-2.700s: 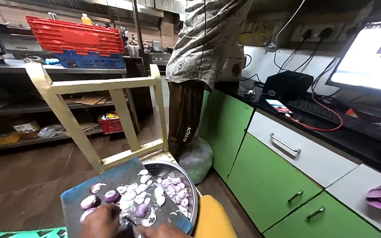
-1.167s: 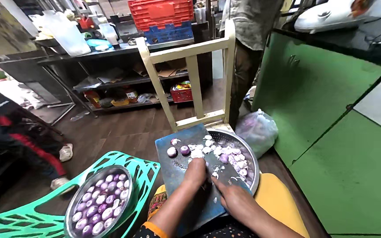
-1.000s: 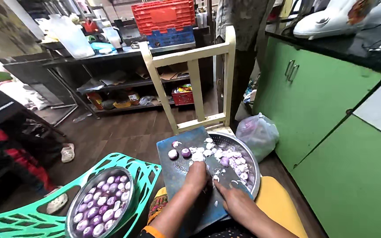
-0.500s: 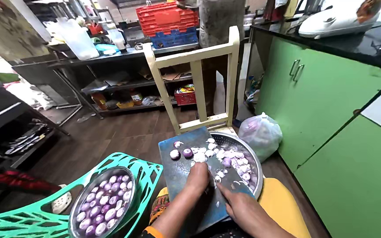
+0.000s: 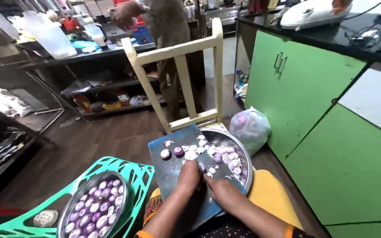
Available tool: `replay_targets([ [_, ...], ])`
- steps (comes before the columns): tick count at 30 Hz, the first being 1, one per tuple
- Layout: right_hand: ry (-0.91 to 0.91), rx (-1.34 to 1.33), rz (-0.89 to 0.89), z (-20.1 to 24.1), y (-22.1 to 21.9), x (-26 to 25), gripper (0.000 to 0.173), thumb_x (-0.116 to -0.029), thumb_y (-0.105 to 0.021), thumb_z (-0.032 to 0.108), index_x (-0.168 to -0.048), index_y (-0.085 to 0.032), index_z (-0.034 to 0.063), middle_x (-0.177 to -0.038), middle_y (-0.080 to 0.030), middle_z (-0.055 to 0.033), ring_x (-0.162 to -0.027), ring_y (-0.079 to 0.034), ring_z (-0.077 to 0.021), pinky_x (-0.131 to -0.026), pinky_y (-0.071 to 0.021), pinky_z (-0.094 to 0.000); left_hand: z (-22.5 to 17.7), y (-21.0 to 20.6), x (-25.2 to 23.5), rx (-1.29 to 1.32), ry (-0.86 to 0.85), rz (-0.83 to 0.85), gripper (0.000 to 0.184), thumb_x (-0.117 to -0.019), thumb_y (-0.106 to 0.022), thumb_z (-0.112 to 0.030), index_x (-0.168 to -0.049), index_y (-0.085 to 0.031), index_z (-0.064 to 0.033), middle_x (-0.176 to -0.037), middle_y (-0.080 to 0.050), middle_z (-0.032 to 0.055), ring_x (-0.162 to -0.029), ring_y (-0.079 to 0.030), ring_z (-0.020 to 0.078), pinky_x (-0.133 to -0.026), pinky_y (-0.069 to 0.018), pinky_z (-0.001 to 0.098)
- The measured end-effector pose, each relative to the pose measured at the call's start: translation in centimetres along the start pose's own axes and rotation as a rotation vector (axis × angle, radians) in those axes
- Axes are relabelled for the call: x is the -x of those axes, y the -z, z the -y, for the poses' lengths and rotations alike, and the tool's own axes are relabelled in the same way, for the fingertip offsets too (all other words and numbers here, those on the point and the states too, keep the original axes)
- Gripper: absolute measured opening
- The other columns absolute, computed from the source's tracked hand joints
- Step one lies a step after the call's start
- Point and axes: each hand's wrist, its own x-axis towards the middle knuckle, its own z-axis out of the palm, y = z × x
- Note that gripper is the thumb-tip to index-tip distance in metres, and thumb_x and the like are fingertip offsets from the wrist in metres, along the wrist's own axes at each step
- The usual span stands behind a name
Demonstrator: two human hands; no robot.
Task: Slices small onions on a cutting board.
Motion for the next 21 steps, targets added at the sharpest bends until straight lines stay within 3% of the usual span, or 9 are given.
replay_targets([
  [6, 0.000, -0.010, 0.046, -0.8, 0.7, 3.5, 0.066, -0.1028, -0.050, 0.019, -0.164, -0.028, 0.0306, -0.095, -0.072, -0.0203, -0.089, -0.071, -0.0424, -0.078, -0.0564, -0.0615, 0.0, 0.6, 0.1, 0.014, 0.026, 0.019, 0.020, -0.0934, -0.070, -0.015, -0.105, -0.074, 0.0009, -0.114, -0.071, 0.0215, -0.111, -0.069, 0.0376, -0.098, -0.0563, 0.0553],
  [12, -0.021, -0.017, 0.029, -0.3, -0.1, 0.2, 0.060, -0.1047, -0.047, 0.018, -0.162, -0.034, 0.0273, -0.104, -0.072, -0.0211, -0.098, -0.071, -0.0419, -0.085, -0.0562, -0.0602, -0.4, 0.2, 0.8, 0.007, 0.019, -0.007, 0.018, -0.0918, -0.074, -0.016, -0.098, -0.074, 0.0007, -0.107, -0.072, 0.0215, -0.103, -0.071, 0.0384, -0.090, -0.0587, 0.0569],
  [17, -0.001, -0.013, 0.038, -0.7, 0.4, 2.9, 0.066, -0.1027, -0.050, 0.018, -0.164, -0.030, 0.0305, -0.098, -0.072, -0.0201, -0.093, -0.071, -0.0416, -0.080, -0.0564, -0.0610, 0.5, 0.2, 0.4, 0.052, 0.026, -0.021, 0.017, -0.0917, -0.073, -0.017, -0.096, -0.075, -0.0005, -0.105, -0.073, 0.0192, -0.104, -0.071, 0.0351, -0.093, -0.0580, 0.0540],
  [21, 0.006, -0.002, 0.010, 0.7, 0.9, 1.3, 0.060, -0.1038, -0.047, 0.016, -0.161, -0.036, 0.0274, -0.099, -0.072, -0.0195, -0.094, -0.072, -0.0404, -0.081, -0.0571, -0.0591, 0.1, 0.1, 0.5, -0.010, 0.013, -0.019, 0.013, -0.0922, -0.072, -0.012, -0.094, -0.074, 0.0008, -0.103, -0.073, 0.0206, -0.101, -0.071, 0.0373, -0.090, -0.0587, 0.0558],
])
